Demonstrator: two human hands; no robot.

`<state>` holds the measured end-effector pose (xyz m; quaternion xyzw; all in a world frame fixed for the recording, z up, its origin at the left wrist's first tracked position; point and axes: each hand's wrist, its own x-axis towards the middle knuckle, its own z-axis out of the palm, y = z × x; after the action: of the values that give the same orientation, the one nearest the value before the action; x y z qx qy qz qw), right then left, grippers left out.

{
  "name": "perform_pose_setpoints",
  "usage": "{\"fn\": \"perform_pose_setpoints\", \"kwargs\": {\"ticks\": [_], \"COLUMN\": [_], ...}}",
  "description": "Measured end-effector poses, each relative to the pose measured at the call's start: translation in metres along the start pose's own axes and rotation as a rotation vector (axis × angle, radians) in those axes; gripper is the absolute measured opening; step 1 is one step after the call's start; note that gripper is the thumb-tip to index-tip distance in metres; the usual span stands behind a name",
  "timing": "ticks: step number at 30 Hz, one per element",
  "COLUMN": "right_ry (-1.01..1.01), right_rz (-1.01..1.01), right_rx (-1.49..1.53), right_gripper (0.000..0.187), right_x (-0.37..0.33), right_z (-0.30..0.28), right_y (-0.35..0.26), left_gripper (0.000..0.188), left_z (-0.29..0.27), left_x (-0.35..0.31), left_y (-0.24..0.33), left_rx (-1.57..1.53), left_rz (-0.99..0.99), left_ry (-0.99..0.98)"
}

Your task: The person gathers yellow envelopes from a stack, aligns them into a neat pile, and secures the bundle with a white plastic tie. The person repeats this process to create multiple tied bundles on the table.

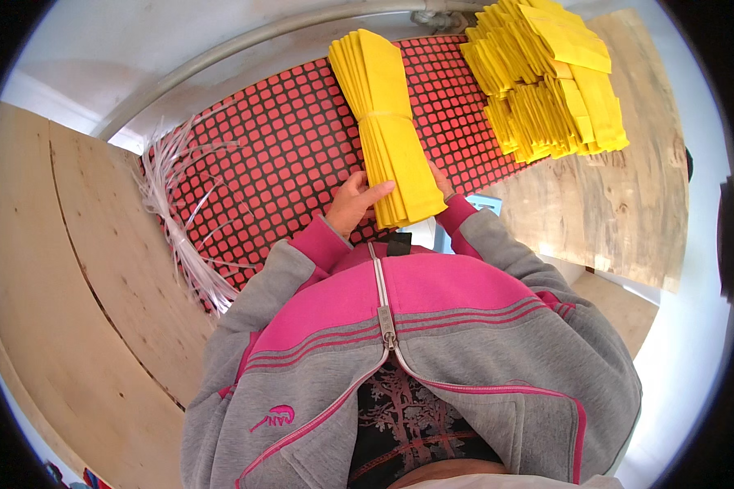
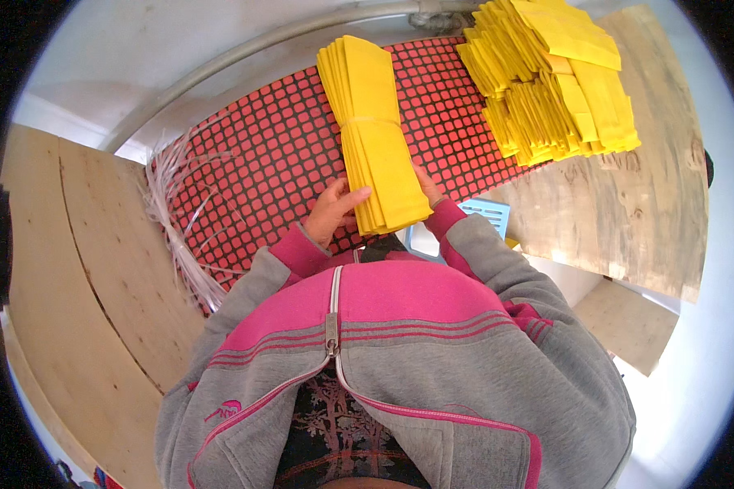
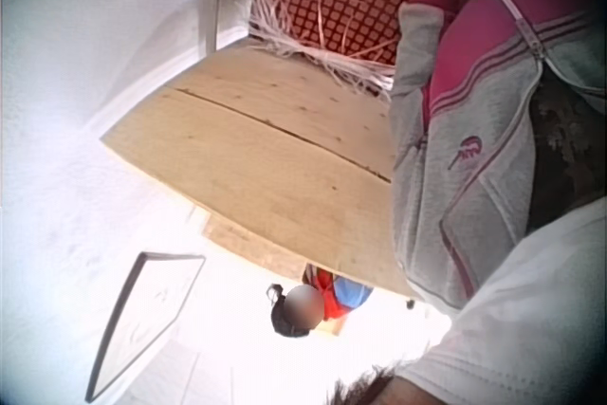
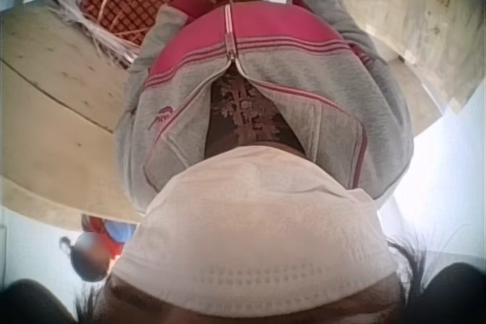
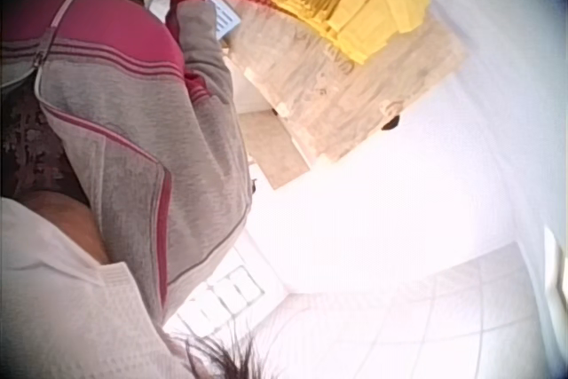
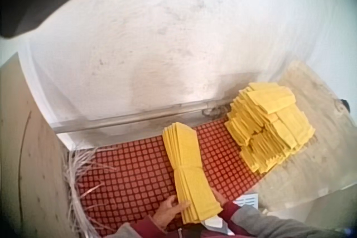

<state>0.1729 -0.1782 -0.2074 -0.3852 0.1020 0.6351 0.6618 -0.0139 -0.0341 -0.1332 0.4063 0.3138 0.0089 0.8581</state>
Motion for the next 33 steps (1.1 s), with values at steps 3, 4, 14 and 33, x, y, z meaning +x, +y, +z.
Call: {"fn": "perform_pose_setpoints", "kwargs": {"ticks": [3,4,14,33], "right_ry": [0.104,0.088,0.109,-0.036], "right_rz": [-0.009,-0.010,0.021,-0.246], "right_rx": [-0.039,-0.038,-0.091,-0.449], "right_gripper": [0.058,0.057,0.061,0.042], "right_x": [0.006,0.006,0.003,-0.004], "right_z": [-0.004,-0.004,0.004,0.089], "right_y": [0.001,0.001,0.011,0.026], "left_gripper": [0.063,0.063,0.050,0.049], "left_z": [-0.004,-0.005,-0.024,-0.040], "left_x": [0.004,0.005,0.015,-0.015], "left_y": [-0.003,-0.006,-0.027,-0.006], "left_rx": [0.003,-0.004,-0.276,-0.175], "left_rz": [-0.008,0.013,0.031,0.302], "left_ry": [-0.044,-0.054,-0.097,0.124]}}
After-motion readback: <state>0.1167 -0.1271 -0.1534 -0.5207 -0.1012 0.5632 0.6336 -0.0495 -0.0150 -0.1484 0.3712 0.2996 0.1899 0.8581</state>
